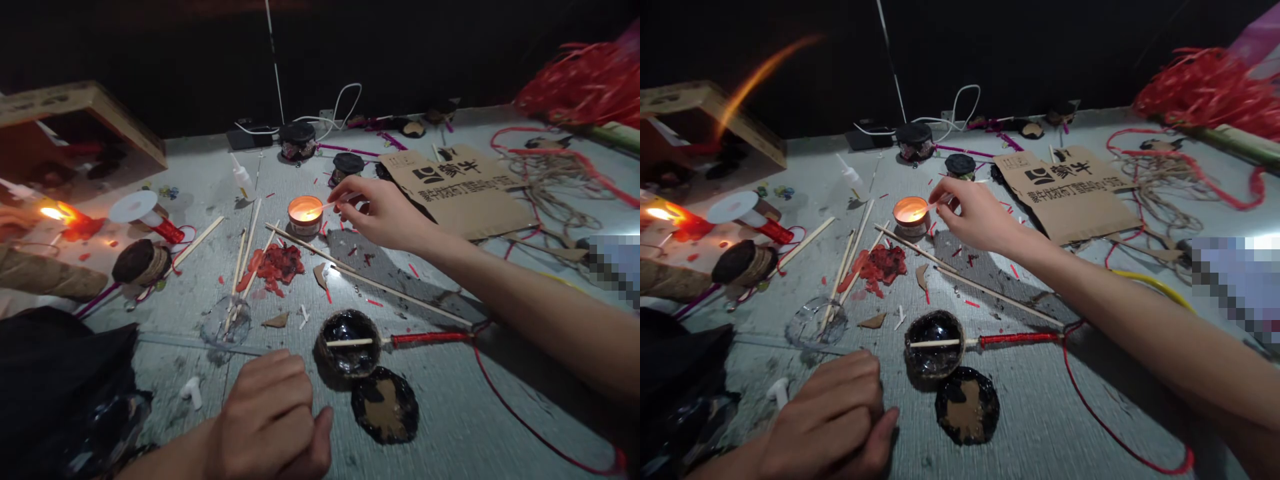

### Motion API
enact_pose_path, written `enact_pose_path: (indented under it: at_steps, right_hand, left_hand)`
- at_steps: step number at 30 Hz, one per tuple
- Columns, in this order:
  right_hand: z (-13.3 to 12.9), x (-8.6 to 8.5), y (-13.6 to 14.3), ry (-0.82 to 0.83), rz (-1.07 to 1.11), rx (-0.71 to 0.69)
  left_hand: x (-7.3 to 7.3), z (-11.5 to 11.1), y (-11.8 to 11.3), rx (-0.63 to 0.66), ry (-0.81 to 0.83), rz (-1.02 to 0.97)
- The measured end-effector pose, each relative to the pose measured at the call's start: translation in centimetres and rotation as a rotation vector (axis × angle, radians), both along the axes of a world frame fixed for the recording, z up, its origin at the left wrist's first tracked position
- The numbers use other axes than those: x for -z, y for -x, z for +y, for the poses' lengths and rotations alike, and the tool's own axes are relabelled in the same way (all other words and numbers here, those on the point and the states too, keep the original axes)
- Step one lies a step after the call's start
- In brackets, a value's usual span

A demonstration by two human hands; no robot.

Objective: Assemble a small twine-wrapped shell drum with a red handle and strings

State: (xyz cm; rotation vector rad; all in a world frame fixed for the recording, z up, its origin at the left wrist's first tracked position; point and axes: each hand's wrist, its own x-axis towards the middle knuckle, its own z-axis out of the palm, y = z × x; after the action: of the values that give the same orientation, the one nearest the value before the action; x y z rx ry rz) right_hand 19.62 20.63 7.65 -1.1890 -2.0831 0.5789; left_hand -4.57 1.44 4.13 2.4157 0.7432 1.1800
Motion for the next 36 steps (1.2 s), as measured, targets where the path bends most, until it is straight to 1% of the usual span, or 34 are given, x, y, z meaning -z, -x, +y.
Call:
enact_pose_path:
  at_steps: [2, 5, 10, 12, 14, 16, 24, 27, 31, 33, 36]
  right_hand:
    - [0.0, 0.0, 0.0, 0.003, 0.0, 0.001]
    - [0.1, 0.1, 0.0, 0.003, 0.007, 0.001]
    - [0.2, 0.3, -0.2, 0.027, 0.021, 0.006]
    - [0.3, 0.3, -0.3, 0.017, 0.022, 0.006]
    - [0.3, 0.4, -0.3, 0.005, 0.024, -0.001]
    - [0.3, 0.3, -0.3, 0.001, 0.026, -0.007]
    - [0.2, 0.2, -0.2, 0.021, 0.031, -0.018]
    - [0.2, 0.2, -0.2, 0.006, 0.03, -0.028]
    - [0.2, 0.1, -0.2, 0.016, 0.026, -0.036]
    - [0.2, 0.1, -0.2, 0.031, 0.035, -0.034]
    - [0.3, 0.2, -0.2, 0.026, 0.043, -0.039]
  left_hand:
    - [0.4, 0.0, 0.0, 0.022, -0.002, 0.001]
    - [0.6, 0.1, 0.0, 0.03, 0.004, 0.006]
    - [-0.1, 0.0, 0.1, -0.028, 0.192, -0.014]
    - [-0.5, 0.0, 0.3, -0.068, 0.23, 0.003]
    - [-0.7, 0.2, 0.3, -0.086, 0.239, 0.012]
    - [-0.8, 0.3, 0.4, -0.074, 0.248, 0.01]
    - [-0.8, 0.5, 0.4, -0.075, 0.259, 0.015]
    - [-0.5, 0.3, 0.2, -0.117, 0.278, -0.017]
    - [0.1, 0.0, 0.0, -0.217, 0.387, -0.129]
    - [0.3, 0.0, 0.0, -0.251, 0.418, -0.123]
    - [0.4, 0.2, 0.2, -0.265, 0.448, -0.082]
